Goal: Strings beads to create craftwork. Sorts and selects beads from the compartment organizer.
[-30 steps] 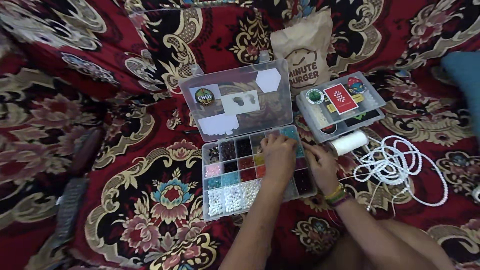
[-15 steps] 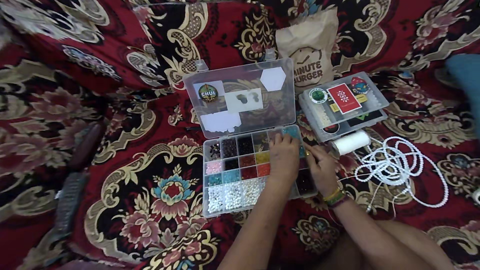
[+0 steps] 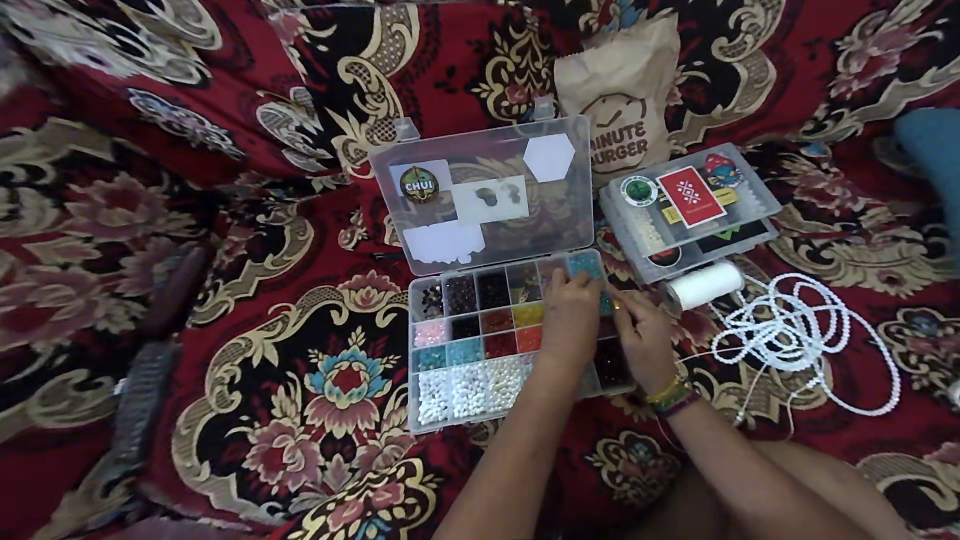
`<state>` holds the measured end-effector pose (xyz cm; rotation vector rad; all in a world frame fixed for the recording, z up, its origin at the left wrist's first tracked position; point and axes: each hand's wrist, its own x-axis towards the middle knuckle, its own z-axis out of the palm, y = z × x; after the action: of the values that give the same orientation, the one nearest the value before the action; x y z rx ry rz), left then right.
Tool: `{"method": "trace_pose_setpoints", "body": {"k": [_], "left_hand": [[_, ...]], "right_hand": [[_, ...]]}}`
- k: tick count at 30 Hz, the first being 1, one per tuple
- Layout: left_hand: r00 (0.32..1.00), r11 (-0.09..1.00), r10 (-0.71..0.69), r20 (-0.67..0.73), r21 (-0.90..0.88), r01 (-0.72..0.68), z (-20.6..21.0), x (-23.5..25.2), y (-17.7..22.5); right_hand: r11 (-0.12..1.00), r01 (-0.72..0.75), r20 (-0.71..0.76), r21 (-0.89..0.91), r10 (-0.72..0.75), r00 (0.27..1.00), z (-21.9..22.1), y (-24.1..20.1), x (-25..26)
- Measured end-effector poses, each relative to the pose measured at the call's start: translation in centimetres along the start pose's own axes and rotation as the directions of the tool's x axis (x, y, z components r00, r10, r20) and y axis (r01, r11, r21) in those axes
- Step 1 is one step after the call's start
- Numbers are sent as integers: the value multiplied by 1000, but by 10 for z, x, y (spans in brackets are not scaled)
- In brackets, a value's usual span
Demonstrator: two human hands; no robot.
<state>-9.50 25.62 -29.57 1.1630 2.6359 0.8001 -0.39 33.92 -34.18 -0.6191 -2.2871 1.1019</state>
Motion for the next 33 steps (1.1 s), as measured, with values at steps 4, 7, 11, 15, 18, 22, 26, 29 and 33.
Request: {"method": "trace_pose_setpoints", "body": {"k": [4, 7, 11, 15, 18, 22, 26, 29, 33], "left_hand": [[998, 999, -27, 62, 32, 25, -4, 2, 4], [992, 998, -43, 122, 55, 36, -8, 4, 5], [988, 997, -35, 150, 73, 24, -10, 5, 5], [987, 995, -58, 147, 86, 45, -10, 7, 6], [987, 995, -59, 148, 90, 46, -11, 8, 7], [974, 987, -75, 214, 155, 42, -15, 10, 12], [975, 984, -40, 218, 176, 1, -16, 10, 11], [974, 983, -29, 225, 181, -13, -17, 9, 9], [994, 992, -9, 108, 129, -5, -15, 4, 5]], "right_hand": [[1000, 23, -7, -14, -23, 1000, 2, 2, 0], [1000, 18, 11, -22, -18, 1000, 1, 1, 2], [999, 18, 34, -29, -17, 999, -2, -1, 2], [999, 26, 37, -29, -25, 999, -2, -1, 2], [999, 23, 43, -33, -22, 999, -4, -2, 3], [997, 48, 40, -53, -46, 998, -3, 0, 4], [995, 64, 58, -78, -59, 997, -4, 0, 6], [994, 42, 109, -99, -31, 994, -10, -4, 12], [995, -27, 164, -98, 43, 986, -15, -12, 20]]}}
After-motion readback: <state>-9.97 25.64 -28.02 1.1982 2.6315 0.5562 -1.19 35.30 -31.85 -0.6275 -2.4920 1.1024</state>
